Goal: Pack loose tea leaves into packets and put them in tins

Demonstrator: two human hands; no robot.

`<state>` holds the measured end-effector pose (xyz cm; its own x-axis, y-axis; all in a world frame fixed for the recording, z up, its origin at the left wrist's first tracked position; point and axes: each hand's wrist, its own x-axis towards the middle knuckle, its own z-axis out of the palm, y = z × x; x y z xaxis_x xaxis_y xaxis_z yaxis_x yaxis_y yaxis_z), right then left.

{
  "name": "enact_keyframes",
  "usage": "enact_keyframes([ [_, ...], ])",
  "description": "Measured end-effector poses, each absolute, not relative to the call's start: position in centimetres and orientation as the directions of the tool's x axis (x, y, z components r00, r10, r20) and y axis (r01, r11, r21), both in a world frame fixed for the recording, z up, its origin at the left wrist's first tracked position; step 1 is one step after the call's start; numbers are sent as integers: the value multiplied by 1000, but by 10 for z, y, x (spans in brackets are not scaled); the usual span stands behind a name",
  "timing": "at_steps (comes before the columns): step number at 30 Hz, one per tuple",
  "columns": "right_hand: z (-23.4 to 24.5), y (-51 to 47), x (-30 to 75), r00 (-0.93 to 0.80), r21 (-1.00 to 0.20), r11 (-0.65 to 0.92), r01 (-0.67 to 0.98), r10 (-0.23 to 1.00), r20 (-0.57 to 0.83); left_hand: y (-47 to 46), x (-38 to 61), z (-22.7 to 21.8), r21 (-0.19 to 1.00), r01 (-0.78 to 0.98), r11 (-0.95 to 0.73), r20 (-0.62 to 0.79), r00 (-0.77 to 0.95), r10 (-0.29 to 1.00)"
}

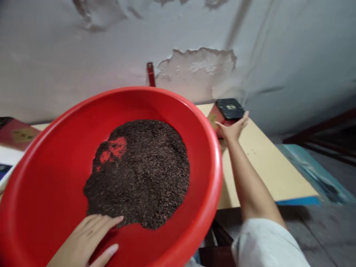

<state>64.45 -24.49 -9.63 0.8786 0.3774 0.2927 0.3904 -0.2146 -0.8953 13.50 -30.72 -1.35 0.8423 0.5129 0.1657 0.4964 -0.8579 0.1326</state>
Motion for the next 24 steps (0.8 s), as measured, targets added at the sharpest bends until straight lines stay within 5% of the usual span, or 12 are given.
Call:
enact_keyframes([
  [2,-80,-248,629,966,-883,-396,252,159,205,-311,135,0,294,554,-779,154,777,611],
  [5,-42,-253,589,850,-813,-258,521,243,468,-308,125,17,462,601,-652,225,632,742],
  [6,-28,-256,570,830,-826,-166,539,272,488,-303,118,22,493,620,-610,258,565,784],
  [8,0,-261,528,738,-856,-87,510,555,384,-283,99,28,541,665,-515,350,379,857],
  [11,31,-266,459,131,-692,22,722,977,168,-228,57,31,593,730,-340,544,-52,838],
  [12,38,-266,436,-54,-660,119,742,992,118,-205,40,29,632,725,-274,564,-189,804],
  [14,48,-260,390,-321,-594,269,758,947,20,-160,5,23,732,681,8,393,-431,812],
  [19,58,-206,271,-597,-455,526,718,802,-15,-76,-62,-6,593,737,324,214,-532,819],
  [24,50,-109,133,-537,-560,494,665,837,100,-22,-96,-33,364,829,425,130,-497,858],
])
